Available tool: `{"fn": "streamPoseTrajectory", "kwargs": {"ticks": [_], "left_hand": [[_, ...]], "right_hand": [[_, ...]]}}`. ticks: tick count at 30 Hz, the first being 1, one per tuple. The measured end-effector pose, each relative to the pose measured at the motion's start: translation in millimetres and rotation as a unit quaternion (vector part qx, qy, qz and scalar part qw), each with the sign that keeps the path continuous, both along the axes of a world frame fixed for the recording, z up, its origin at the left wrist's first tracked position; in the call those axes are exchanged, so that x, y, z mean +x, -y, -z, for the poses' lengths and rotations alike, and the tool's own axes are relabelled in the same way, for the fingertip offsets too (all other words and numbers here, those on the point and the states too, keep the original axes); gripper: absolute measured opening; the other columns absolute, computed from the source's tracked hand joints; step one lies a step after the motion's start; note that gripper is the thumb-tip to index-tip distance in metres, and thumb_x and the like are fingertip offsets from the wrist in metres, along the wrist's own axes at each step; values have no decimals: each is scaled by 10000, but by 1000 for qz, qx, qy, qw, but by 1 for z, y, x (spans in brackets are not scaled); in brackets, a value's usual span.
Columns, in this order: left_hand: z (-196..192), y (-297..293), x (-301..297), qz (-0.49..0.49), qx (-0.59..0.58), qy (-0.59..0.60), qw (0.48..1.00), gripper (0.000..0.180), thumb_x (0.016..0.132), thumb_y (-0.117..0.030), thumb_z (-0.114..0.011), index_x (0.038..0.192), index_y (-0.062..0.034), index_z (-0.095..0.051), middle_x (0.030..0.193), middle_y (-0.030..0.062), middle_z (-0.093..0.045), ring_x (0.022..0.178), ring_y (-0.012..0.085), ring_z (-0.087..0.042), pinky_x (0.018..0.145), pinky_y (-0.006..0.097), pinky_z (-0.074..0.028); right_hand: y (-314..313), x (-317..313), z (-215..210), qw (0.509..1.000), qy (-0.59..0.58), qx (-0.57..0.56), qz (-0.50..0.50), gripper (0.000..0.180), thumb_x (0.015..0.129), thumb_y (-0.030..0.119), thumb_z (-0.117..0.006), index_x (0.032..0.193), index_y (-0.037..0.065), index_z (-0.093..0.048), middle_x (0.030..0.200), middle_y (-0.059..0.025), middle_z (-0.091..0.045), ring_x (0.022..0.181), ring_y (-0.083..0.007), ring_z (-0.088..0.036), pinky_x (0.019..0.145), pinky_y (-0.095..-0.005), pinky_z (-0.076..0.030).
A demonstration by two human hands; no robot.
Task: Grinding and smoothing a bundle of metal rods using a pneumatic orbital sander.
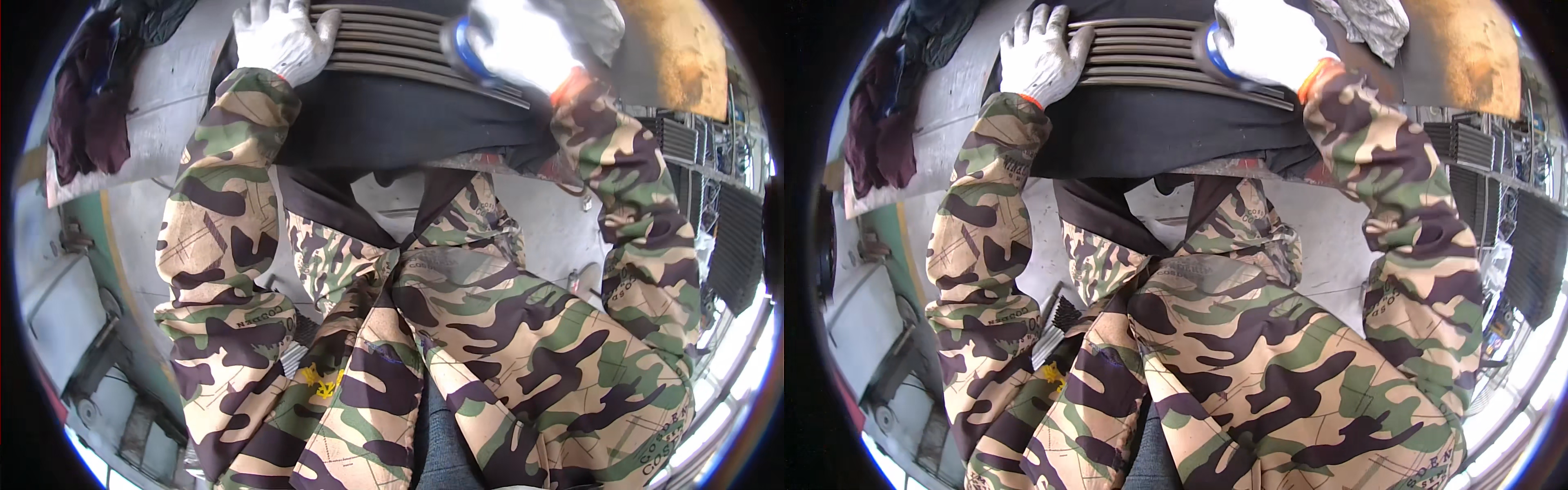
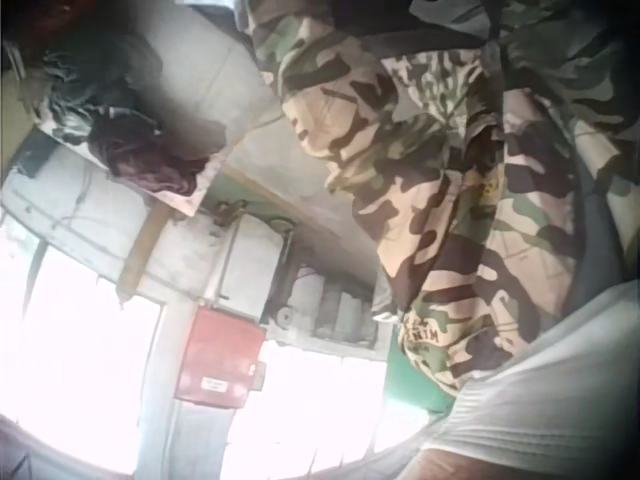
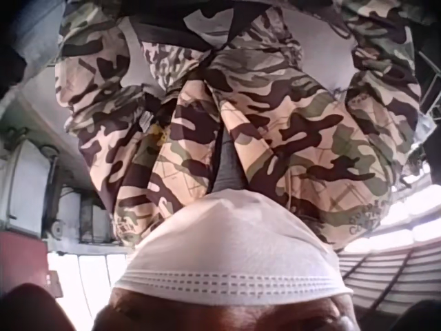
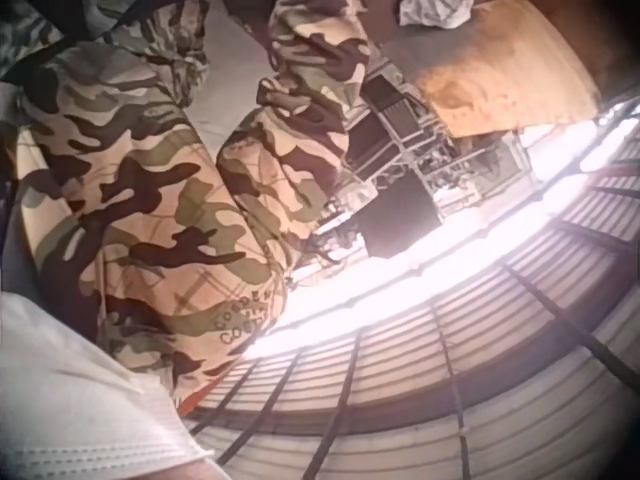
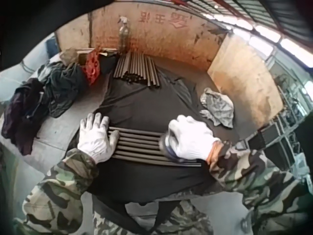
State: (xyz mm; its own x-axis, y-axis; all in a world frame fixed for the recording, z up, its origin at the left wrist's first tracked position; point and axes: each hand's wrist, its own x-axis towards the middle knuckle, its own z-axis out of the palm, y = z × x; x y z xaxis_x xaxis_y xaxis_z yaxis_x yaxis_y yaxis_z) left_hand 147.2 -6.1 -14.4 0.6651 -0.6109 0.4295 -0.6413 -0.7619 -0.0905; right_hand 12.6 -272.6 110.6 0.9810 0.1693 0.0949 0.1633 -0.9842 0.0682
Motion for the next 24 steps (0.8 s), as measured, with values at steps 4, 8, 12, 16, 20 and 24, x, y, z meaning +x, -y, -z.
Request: {"fn": "streamPoseTrajectory", "kwargs": {"ticks": [4, 8, 12, 16, 20, 24], "left_hand": [[10, -2, 4, -4, -6, -13, 1000, 577, 984, -489, -590, 1383, -75, -634, 1425, 210, -603, 1342, 439, -523, 1071, 600, -414], [-6, 5, 1, 6, 5, -86, 996, 580, 1021, -479, -529, 1443, -86, -590, 1507, 214, -547, 1392, 473, -469, 1123, 613, -372], [0, -13, 4, 47, -57, 53, 996, 478, 928, -405, -638, 1241, -44, -661, 1193, 168, -650, 1172, 418, -583, 959, 570, -464], [-2, -15, 11, 38, -32, 4, 999, 535, 963, -427, -595, 1322, -33, -640, 1334, 197, -618, 1260, 443, -545, 1030, 579, -437], [10, -6, 4, 18, -13, -73, 997, 559, 1030, -446, -549, 1436, -63, -585, 1492, 231, -543, 1374, 483, -471, 1135, 590, -366], [-3, -30, 11, 11, -8, -56, 998, 553, 1028, -440, -556, 1429, -61, -588, 1486, 229, -548, 1367, 490, -477, 1132, 588, -372]], "right_hand": [[-14, -24, -9, 998, -49, 27, -12, 218, 893, 275, -651, 960, 68, -638, 922, -171, -626, 873, -401, -654, 727, -515, -562], [3, -10, -4, 1000, 5, 22, -7, 190, 902, 247, -637, 949, 63, -632, 915, -192, -640, 834, -412, -663, 719, -517, -560], [-6, -15, -10, 998, -30, 59, -13, 199, 885, 250, -642, 953, 64, -631, 933, -186, -626, 865, -392, -659, 714, -515, -561], [2, -13, -7, 998, 20, 38, -48, 195, 881, 248, -650, 932, 61, -623, 896, -177, -618, 817, -373, -657, 668, -491, -562], [11, -35, -10, 999, -22, 28, -19, 195, 889, 245, -653, 944, 59, -630, 898, -181, -618, 850, -376, -655, 673, -498, -563], [3, -26, -19, 998, -27, 55, -34, 202, 880, 240, -656, 957, 54, -641, 928, -187, -632, 874, -386, -661, 716, -502, -572]]}}
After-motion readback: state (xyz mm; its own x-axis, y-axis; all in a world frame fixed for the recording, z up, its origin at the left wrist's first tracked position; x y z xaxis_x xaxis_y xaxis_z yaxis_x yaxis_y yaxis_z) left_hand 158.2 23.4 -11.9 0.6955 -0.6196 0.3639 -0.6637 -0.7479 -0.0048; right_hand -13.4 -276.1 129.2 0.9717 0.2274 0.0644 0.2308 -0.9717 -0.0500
